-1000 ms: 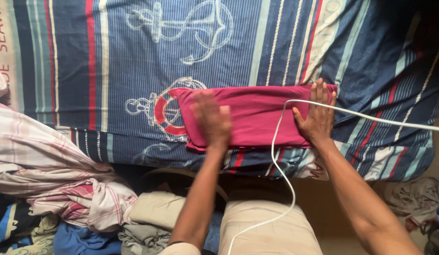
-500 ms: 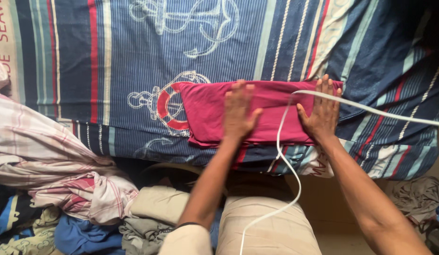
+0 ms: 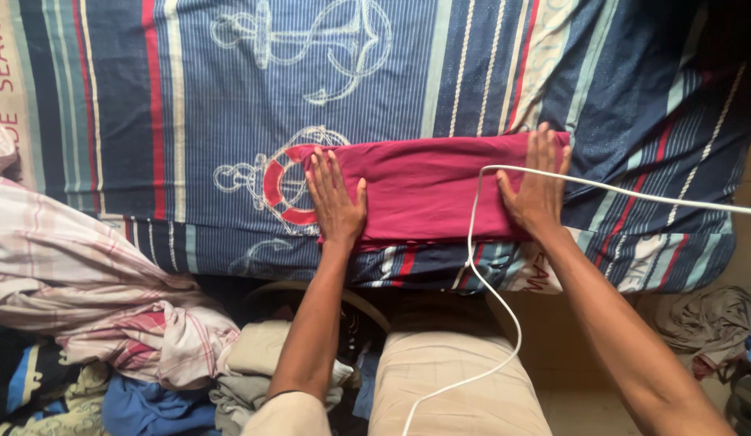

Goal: The person folds a pink t-shirt and a blue t-shirt on a bed. They smooth the fabric and fold the sleeves and body of each shirt into a compact rectangle.

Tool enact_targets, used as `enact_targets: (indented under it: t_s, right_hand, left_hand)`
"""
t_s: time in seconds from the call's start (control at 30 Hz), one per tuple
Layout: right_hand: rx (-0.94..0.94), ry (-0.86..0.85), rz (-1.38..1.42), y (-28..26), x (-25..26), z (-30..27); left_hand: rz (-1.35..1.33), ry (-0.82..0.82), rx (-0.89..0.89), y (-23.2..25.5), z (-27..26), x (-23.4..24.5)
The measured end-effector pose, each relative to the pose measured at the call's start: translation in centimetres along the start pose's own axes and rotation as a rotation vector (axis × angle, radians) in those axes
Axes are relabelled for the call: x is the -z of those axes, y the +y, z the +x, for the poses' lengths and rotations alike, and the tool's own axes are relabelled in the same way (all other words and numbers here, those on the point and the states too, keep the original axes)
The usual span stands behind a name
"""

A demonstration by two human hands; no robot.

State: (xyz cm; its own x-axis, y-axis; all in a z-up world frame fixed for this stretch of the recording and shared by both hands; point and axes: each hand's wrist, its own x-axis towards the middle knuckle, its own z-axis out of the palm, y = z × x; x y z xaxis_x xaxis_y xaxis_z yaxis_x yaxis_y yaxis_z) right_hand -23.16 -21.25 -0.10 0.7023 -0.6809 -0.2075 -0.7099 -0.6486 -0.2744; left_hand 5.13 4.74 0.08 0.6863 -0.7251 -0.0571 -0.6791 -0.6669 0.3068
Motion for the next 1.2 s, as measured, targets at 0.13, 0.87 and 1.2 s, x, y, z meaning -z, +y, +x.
enact_targets:
  t_s: [0.13,0.87,1.2]
  right_hand:
    - [-0.176,0.186,0.094,2.5,-0.1,-1.1]
    - [-1.103,-0.044,2.039,-14.1,-7.6,-15.4]
    - [-1.070,-0.053,2.203,-16.2,-7.9,-15.0]
  left_hand:
    - [-0.024,-0.039,-0.038,3.8,-1.5,0.0]
    - [-0.073,-0.744,-0.377,12.3,13.5,-1.9]
    - [-0.388,-0.856,-0.394,9.4,12.3,-4.0]
